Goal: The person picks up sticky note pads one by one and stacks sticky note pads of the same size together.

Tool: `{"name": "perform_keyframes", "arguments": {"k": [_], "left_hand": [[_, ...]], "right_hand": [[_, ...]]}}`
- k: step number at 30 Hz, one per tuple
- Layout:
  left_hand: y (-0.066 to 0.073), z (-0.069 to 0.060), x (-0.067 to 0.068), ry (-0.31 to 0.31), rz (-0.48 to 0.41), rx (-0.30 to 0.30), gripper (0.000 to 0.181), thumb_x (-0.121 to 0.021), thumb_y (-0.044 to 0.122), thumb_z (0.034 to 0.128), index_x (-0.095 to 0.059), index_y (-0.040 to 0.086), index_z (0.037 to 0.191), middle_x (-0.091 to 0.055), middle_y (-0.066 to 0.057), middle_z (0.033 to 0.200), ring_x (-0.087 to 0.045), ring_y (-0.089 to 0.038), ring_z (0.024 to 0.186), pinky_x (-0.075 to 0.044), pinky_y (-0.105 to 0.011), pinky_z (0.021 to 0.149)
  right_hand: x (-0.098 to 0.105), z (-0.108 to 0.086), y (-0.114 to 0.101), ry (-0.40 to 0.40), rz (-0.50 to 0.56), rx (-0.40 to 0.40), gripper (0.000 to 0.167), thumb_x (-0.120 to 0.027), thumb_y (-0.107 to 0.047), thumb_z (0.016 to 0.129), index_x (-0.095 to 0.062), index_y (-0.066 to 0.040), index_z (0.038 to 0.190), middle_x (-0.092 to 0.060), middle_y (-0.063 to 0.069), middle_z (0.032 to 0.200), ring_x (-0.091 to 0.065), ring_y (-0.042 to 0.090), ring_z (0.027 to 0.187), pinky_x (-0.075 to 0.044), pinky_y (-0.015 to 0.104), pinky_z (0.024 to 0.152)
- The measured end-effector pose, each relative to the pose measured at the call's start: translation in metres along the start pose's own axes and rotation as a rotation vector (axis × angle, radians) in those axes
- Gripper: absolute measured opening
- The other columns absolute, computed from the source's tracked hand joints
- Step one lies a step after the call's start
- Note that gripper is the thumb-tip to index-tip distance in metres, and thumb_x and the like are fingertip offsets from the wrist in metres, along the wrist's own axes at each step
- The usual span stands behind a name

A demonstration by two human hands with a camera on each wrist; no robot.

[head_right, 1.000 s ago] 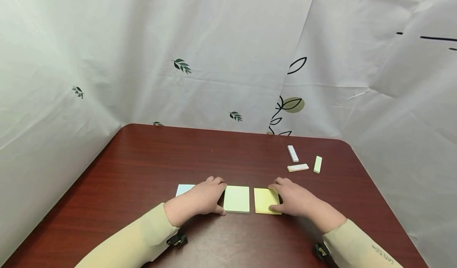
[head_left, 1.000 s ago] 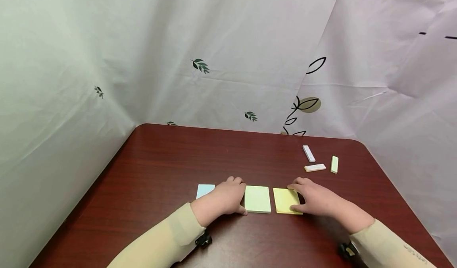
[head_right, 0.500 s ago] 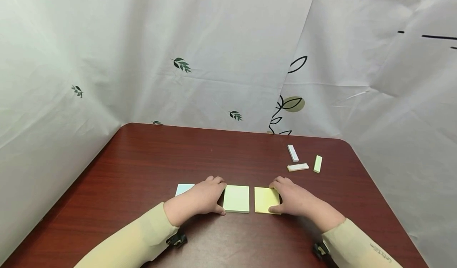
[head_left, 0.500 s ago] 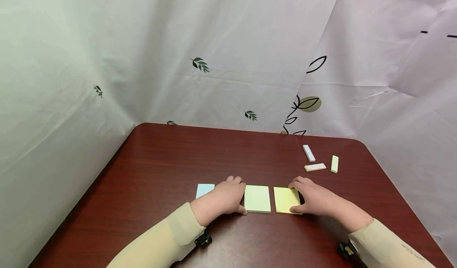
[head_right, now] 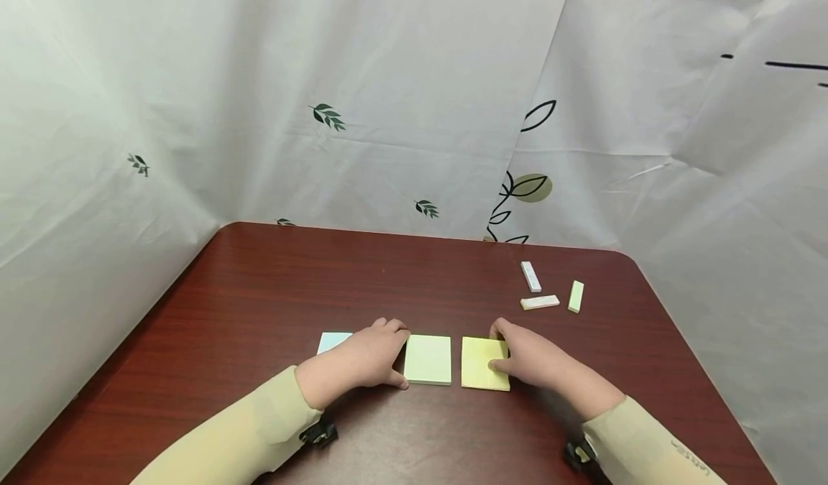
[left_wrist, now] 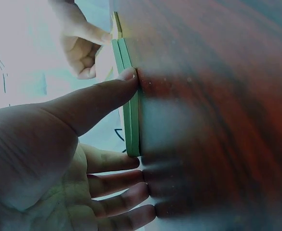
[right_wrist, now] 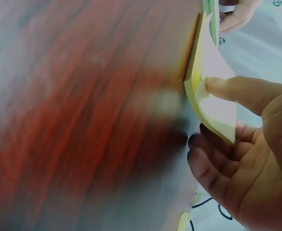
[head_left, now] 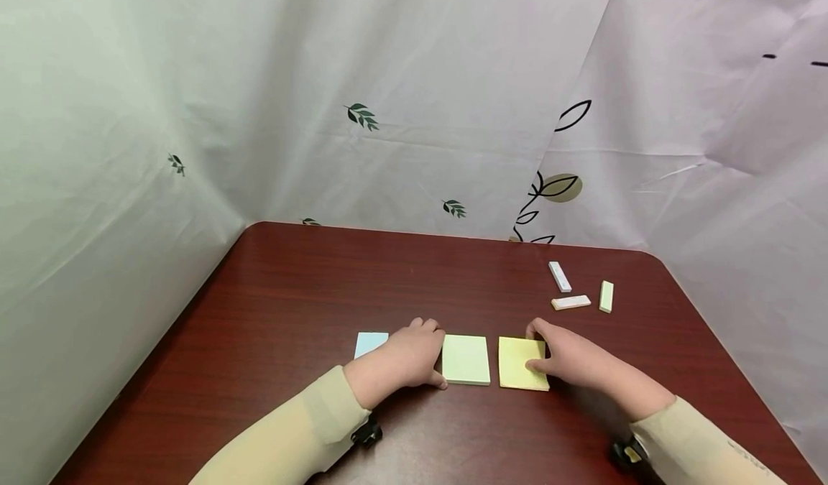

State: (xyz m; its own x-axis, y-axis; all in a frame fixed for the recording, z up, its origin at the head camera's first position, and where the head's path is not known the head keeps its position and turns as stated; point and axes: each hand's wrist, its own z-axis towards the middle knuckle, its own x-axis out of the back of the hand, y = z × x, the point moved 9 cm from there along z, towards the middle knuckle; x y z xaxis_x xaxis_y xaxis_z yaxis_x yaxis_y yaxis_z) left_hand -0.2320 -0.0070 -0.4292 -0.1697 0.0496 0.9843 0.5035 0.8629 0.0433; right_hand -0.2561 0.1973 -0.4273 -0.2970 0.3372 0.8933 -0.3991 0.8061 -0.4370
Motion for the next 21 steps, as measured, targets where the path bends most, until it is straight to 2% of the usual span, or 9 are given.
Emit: {"name": "perform_keyframes", "arguments": {"k": [3,10,17,21], "left_hand": [[0.0,0.0,0.0,0.0,-0.001,0.002,0.077,-0.08,0.058,0.0754,-0.06,0.006,0.129,-0.057,-0.006,0.126,-0.052,-0.023,0.107,-0.049,-0.032,0.088],[-0.002,0.0,-0.001,-0.012,0.005,0.009,0.078,-0.079,0.059,0.0753,-0.06,0.007,0.13,-0.056,-0.006,0.128,-0.052,-0.022,0.109,-0.049,-0.031,0.088],[-0.001,-0.001,0.0,-0.009,-0.005,0.007,0.077,-0.08,0.058,0.0746,-0.061,0.007,0.128,-0.057,-0.006,0.125,-0.051,-0.022,0.106,-0.049,-0.031,0.087],[0.0,-0.001,0.0,-0.004,-0.005,0.004,0.076,-0.08,0.058,0.0747,-0.061,0.007,0.128,-0.057,-0.005,0.125,-0.052,-0.022,0.106,-0.049,-0.032,0.087]], "right_hand": [[0.001,-0.001,0.001,0.002,0.096,-0.007,0.027,-0.074,-0.015,0.088,-0.05,-0.014,0.1,-0.048,-0.002,0.074,-0.044,0.009,0.061,-0.04,0.028,0.057],[0.005,-0.003,-0.004,-0.031,0.379,0.024,0.013,-0.062,-0.006,0.096,-0.052,-0.01,0.104,-0.055,0.006,0.085,-0.059,0.021,0.065,-0.054,0.036,0.057],[0.015,-0.001,-0.002,-0.018,0.454,0.018,0.012,-0.061,-0.008,0.098,-0.052,-0.008,0.106,-0.056,0.01,0.088,-0.06,0.022,0.067,-0.055,0.041,0.058],[0.015,0.003,0.0,-0.027,0.536,0.004,0.014,-0.059,-0.007,0.098,-0.05,-0.004,0.109,-0.056,0.012,0.09,-0.06,0.023,0.069,-0.056,0.043,0.059]]}}
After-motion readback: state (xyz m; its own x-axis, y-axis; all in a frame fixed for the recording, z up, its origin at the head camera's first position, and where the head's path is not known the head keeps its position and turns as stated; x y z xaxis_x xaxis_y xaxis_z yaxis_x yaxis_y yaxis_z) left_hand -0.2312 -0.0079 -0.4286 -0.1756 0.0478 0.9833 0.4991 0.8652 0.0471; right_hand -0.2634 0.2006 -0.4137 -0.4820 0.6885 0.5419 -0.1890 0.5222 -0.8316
